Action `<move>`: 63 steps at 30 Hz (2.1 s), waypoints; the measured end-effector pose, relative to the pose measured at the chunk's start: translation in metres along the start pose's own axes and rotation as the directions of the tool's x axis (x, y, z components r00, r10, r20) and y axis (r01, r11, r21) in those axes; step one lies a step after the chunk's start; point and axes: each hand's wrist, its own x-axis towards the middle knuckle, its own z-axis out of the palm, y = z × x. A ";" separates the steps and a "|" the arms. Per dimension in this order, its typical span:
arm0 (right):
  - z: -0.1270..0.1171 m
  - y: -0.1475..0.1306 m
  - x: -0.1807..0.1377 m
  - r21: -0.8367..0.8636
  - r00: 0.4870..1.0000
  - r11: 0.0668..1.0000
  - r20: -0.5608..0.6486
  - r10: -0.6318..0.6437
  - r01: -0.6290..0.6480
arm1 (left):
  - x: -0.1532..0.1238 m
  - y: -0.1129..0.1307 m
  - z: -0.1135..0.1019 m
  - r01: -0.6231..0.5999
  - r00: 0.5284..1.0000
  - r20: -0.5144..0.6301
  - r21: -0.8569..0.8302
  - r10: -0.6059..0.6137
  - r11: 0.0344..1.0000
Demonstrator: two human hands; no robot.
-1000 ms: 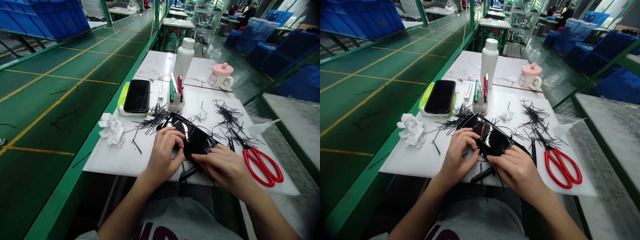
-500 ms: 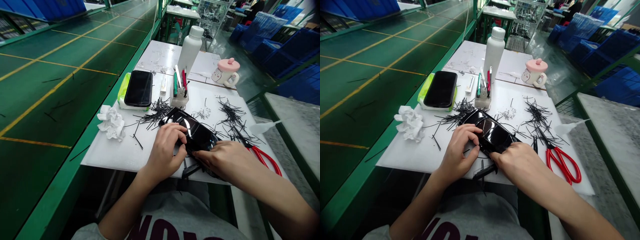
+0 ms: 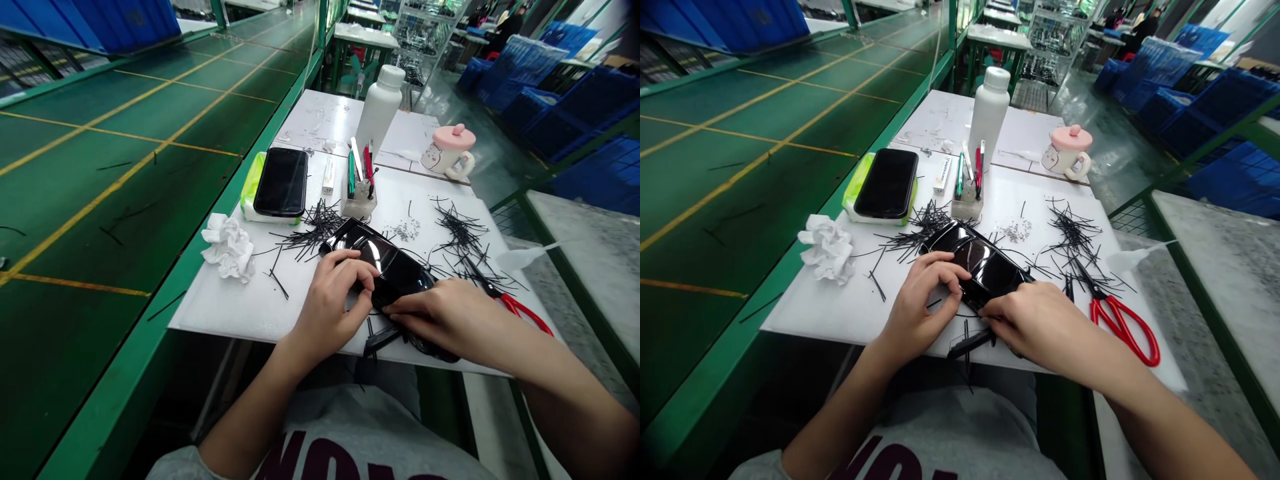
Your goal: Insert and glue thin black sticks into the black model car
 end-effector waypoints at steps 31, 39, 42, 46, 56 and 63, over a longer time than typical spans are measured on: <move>-0.012 0.039 -0.002 0.858 0.972 0.461 0.228 0.049 -0.225 | 0.012 0.009 0.003 0.076 0.980 0.191 -0.138 -0.049 0.988; 0.016 0.082 -0.088 0.088 0.605 0.728 -0.493 0.625 -0.680 | 0.012 0.005 0.008 0.060 0.991 0.125 -0.081 -0.049 0.995; 0.053 0.103 -0.112 0.059 0.637 0.706 -0.383 0.669 -0.706 | 0.012 0.003 0.008 0.027 0.994 0.106 -0.052 -0.021 0.998; 0.080 0.107 -0.127 0.214 0.597 0.715 -0.423 0.682 -0.665 | 0.010 0.002 0.008 0.024 0.998 0.064 -0.014 -0.023 1.000; 0.079 0.066 -0.135 0.447 0.624 0.848 -0.585 0.519 -0.286 | 0.005 0.007 0.008 0.222 0.975 -0.013 0.026 -0.222 0.975; 0.083 0.038 -0.117 0.211 0.796 0.974 -0.575 0.188 -0.078 | 0.005 0.011 0.011 0.265 0.963 -0.033 -0.021 -0.266 0.964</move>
